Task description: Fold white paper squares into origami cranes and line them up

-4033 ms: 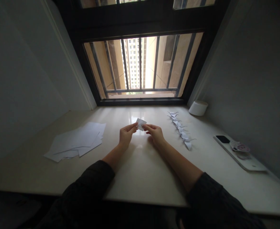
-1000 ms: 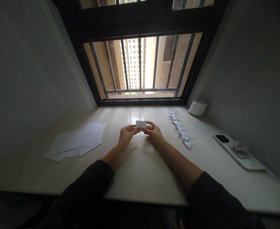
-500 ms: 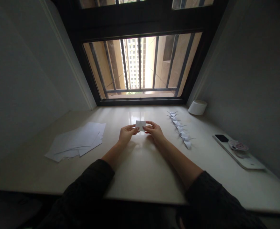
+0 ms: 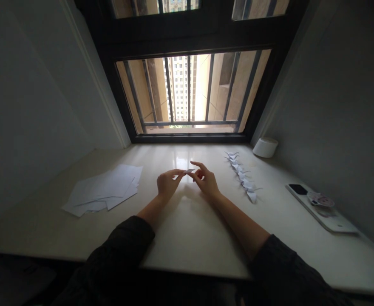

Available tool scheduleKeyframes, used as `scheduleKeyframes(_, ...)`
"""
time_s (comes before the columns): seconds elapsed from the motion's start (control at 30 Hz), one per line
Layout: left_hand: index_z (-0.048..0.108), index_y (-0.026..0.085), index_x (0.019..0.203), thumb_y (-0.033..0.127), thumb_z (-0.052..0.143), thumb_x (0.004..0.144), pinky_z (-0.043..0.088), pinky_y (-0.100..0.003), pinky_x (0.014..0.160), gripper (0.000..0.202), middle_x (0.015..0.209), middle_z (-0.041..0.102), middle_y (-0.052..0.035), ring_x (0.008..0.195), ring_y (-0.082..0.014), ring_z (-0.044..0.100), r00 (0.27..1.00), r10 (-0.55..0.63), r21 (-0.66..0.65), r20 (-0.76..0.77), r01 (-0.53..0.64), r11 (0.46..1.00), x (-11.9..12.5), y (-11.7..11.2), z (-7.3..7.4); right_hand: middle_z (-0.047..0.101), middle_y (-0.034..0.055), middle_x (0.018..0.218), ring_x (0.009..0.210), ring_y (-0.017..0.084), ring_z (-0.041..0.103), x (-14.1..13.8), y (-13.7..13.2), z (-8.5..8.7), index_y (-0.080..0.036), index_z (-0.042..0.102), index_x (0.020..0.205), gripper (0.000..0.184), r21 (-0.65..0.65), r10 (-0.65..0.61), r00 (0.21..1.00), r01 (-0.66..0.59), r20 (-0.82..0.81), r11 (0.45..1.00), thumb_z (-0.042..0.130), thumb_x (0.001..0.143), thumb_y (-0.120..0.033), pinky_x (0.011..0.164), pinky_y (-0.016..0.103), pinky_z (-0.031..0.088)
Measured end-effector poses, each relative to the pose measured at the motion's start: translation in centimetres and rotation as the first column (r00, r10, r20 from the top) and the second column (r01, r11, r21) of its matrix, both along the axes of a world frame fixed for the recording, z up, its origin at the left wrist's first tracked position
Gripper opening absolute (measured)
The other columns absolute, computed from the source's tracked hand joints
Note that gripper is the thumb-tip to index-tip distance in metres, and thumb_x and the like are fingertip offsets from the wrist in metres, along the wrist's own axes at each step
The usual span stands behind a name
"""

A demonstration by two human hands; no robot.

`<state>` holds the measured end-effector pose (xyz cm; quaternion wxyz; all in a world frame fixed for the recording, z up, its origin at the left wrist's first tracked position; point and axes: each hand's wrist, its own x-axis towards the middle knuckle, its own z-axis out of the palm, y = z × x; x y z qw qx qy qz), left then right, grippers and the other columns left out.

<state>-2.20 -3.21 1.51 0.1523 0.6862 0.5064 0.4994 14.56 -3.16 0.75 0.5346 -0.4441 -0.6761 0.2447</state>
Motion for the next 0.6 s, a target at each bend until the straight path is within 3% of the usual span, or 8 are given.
scheduleKeyframes(0.17, 0.072, 0.031, 0.088, 0.037, 0.063, 0.078, 0.050, -0.028, 0.072, 0.015, 0.099, 0.070, -0.0010, 0.089, -0.0188, 0.064, 0.996, -0.031, 0.115, -0.083, 0.041, 0.992, 0.2, -0.4, 0.4, 0.072, 0.0009, 0.081, 0.074, 0.018, 0.064, -0.3, 0.0, -0.1, -0.026, 0.071, 0.085, 0.020, 0.023, 0.085, 0.990, -0.083, -0.113, 0.996, 0.063, 0.076, -0.042, 0.068, 0.029, 0.047)
scheduleKeyframes(0.27, 0.070, 0.031, 0.096, 0.038, 0.066, 0.076, 0.051, -0.026, 0.069, 0.022, 0.101, 0.068, -0.0024, 0.089, -0.0176, 0.064, 0.999, -0.019, 0.129, -0.047, 0.025, 0.991, 0.2, -0.3, 0.5, 0.073, 0.0013, 0.084, 0.078, 0.020, 0.065, -0.2, 0.4, -0.4, -0.026, 0.072, 0.083, 0.019, 0.015, 0.070, 0.983, -0.068, -0.170, 0.998, 0.066, 0.073, -0.042, 0.071, 0.031, 0.047)
scheduleKeyframes(0.4, 0.064, 0.032, 0.110, 0.041, 0.071, 0.070, 0.052, -0.025, 0.064, 0.041, 0.089, 0.070, -0.0013, 0.074, -0.0152, 0.066, 1.000, -0.021, 0.046, 0.015, 0.020, 0.999, 0.3, 0.0, 0.1, 0.073, 0.0024, 0.084, 0.078, 0.021, 0.065, 0.1, 1.0, -0.8, -0.026, 0.073, 0.083, 0.020, -0.014, 0.064, 0.971, -0.069, -0.230, 0.998, 0.069, 0.070, -0.041, 0.073, 0.033, 0.048)
scheduleKeyframes(0.6, 0.071, 0.025, 0.097, 0.038, 0.068, 0.073, 0.053, -0.030, 0.072, 0.027, 0.094, 0.072, -0.0047, 0.082, -0.0199, 0.067, 0.966, -0.186, 0.008, 0.178, 0.187, 0.982, 0.4, 0.4, -0.6, 0.073, 0.0036, 0.084, 0.079, 0.021, 0.066, 0.2, 1.4, -1.0, -0.024, 0.073, 0.083, 0.022, -0.059, 0.137, 0.943, -0.162, -0.303, 0.985, 0.073, 0.066, -0.039, 0.076, 0.035, 0.050)
